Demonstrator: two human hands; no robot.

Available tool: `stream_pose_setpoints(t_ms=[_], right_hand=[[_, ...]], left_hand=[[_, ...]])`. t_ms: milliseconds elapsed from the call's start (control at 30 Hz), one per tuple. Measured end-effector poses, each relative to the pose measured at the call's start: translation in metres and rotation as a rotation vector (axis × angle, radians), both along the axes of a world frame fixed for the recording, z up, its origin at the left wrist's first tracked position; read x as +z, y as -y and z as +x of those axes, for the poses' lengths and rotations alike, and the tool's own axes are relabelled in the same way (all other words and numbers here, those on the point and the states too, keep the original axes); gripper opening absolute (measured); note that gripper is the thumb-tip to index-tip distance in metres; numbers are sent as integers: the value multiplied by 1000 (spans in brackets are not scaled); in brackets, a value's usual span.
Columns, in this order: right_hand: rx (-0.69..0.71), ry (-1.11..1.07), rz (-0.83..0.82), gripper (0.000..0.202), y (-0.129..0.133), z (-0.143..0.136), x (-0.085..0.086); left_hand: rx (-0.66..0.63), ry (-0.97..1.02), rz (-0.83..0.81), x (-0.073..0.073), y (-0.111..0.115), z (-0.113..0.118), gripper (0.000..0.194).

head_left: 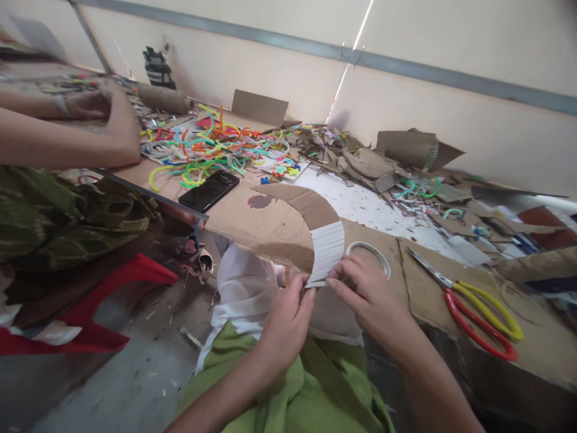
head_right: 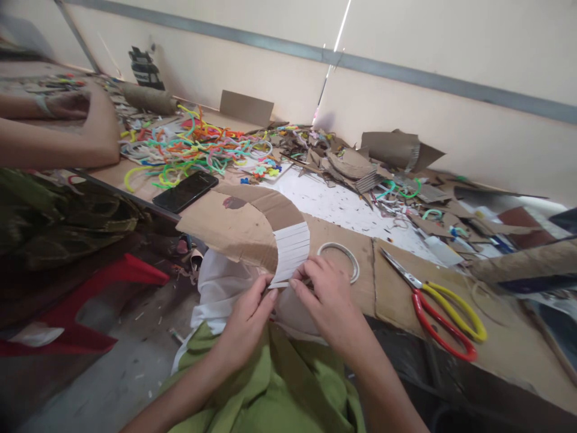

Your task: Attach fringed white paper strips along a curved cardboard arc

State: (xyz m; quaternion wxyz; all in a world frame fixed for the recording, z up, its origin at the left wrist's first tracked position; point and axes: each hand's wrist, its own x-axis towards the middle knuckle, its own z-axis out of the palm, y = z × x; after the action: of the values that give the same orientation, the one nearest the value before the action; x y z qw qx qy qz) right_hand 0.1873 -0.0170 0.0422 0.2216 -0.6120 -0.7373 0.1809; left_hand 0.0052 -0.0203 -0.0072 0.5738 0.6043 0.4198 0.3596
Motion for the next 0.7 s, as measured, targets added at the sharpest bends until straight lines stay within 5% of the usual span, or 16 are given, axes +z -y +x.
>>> stream_pose_setpoints(t_ms=[700], right_hand=[[-14,23,31,17,0,-3,-1]], left_hand=[[31,-4,14,-5,1,1,30]])
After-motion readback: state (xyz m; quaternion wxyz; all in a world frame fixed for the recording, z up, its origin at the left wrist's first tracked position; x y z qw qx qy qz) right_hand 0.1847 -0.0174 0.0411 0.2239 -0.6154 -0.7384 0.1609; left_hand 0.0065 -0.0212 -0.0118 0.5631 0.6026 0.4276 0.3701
